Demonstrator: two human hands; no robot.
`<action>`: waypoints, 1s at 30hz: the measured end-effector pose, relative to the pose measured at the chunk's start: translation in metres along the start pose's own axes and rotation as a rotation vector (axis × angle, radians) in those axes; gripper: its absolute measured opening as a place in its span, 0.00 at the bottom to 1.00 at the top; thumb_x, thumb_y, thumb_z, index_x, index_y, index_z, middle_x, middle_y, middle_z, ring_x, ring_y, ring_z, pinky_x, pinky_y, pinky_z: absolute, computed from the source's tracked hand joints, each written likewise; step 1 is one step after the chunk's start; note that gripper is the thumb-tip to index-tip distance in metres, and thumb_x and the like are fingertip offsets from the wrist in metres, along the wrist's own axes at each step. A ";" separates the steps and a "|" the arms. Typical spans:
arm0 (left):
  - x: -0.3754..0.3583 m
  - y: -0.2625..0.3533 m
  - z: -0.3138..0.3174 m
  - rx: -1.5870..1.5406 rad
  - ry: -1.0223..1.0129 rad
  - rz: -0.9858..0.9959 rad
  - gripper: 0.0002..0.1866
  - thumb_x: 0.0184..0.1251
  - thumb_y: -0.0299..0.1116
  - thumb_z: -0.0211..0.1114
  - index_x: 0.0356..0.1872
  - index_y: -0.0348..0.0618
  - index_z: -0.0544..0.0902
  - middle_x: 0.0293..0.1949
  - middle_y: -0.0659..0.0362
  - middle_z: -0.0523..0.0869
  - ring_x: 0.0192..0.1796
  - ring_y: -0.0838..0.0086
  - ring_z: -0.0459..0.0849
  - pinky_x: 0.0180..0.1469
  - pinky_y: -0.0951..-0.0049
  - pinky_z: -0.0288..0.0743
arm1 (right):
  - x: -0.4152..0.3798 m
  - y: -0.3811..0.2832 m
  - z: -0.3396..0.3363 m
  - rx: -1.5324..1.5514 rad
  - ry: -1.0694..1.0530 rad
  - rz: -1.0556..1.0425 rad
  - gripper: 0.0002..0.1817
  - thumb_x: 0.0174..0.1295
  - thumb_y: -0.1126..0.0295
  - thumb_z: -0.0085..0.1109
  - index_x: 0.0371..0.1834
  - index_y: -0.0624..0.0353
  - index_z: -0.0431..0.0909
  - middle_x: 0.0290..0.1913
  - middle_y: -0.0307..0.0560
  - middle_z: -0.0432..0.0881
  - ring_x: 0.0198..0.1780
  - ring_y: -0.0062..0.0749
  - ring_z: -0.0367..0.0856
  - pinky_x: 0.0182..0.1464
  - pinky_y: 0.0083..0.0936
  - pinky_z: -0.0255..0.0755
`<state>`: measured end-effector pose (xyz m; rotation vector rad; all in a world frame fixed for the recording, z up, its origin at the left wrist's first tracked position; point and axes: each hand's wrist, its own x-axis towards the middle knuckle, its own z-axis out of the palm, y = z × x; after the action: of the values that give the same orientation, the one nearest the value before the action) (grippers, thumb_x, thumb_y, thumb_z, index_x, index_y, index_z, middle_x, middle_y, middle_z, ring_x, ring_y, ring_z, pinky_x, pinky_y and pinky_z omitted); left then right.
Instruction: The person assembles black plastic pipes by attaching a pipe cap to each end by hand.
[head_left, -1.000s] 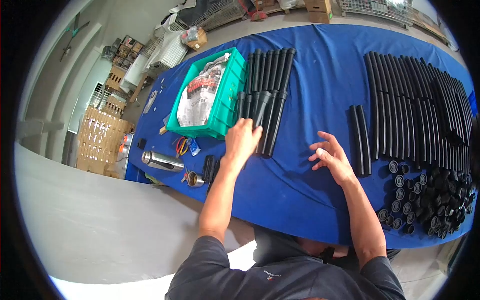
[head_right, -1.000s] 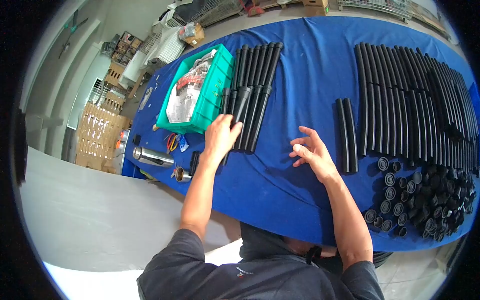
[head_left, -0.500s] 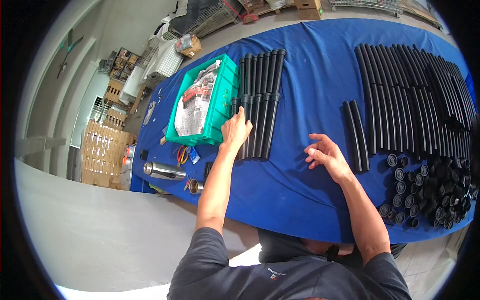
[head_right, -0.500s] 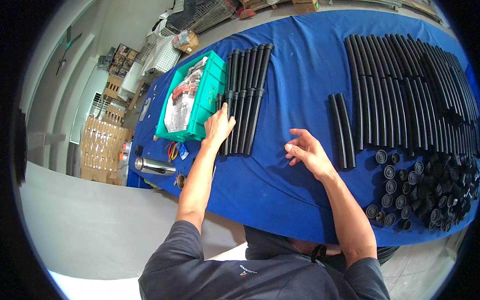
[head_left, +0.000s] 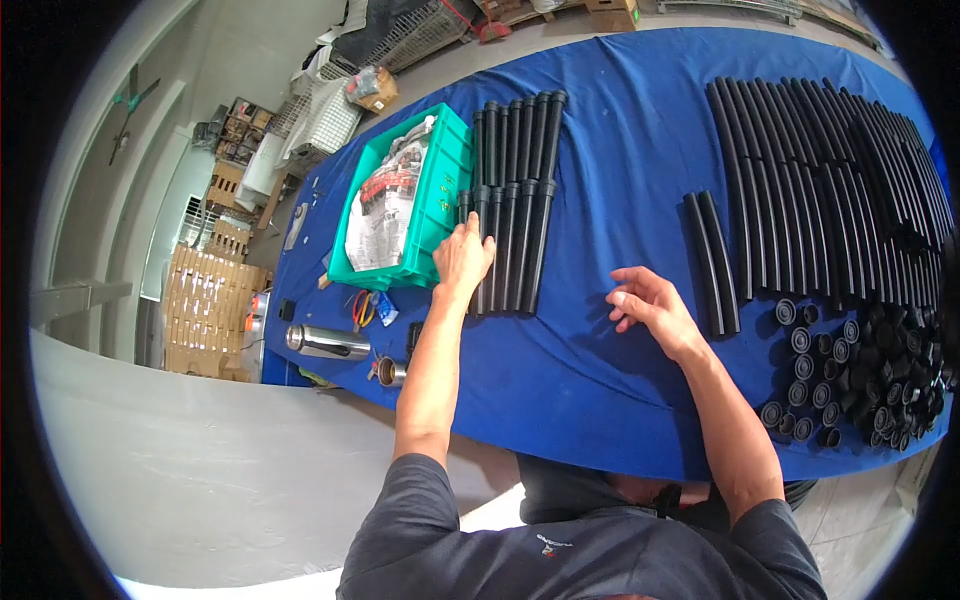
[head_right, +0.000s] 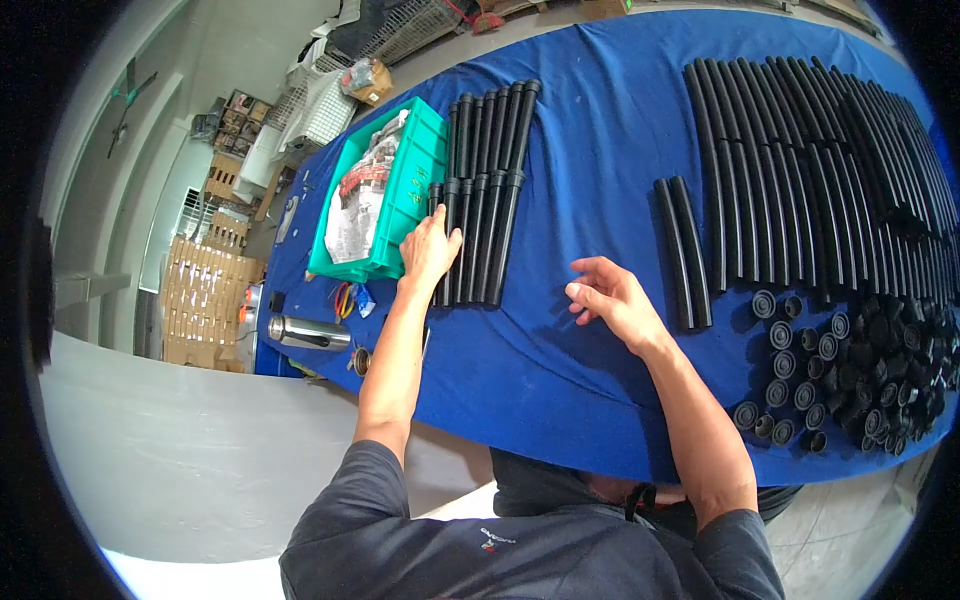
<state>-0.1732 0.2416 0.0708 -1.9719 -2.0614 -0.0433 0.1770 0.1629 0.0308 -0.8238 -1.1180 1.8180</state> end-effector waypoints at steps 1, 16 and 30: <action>-0.001 0.000 -0.001 0.007 0.001 -0.004 0.33 0.68 0.47 0.69 0.70 0.39 0.77 0.47 0.45 0.89 0.46 0.47 0.91 0.48 0.47 0.85 | 0.000 0.001 0.001 -0.017 -0.019 0.006 0.29 0.72 0.62 0.67 0.68 0.71 0.73 0.46 0.51 0.83 0.43 0.29 0.85 0.43 0.28 0.83; -0.032 0.229 -0.055 -0.647 -0.116 0.781 0.28 0.70 0.31 0.68 0.71 0.51 0.78 0.41 0.53 0.86 0.38 0.56 0.89 0.44 0.57 0.86 | -0.007 0.040 0.013 -1.030 -0.094 -0.735 0.09 0.58 0.66 0.64 0.31 0.60 0.83 0.28 0.53 0.86 0.32 0.53 0.87 0.36 0.49 0.81; -0.059 0.386 -0.071 -0.529 -0.062 1.186 0.22 0.61 0.38 0.75 0.54 0.45 0.81 0.42 0.56 0.82 0.45 0.62 0.89 0.40 0.60 0.88 | -0.019 0.056 0.000 -0.943 -0.286 -0.345 0.29 0.77 0.50 0.52 0.76 0.50 0.71 0.67 0.46 0.79 0.66 0.41 0.78 0.69 0.41 0.71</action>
<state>0.2206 0.1930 0.0574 -3.1996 -0.6295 -0.2915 0.1682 0.1315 -0.0180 -0.8047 -2.2149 1.0873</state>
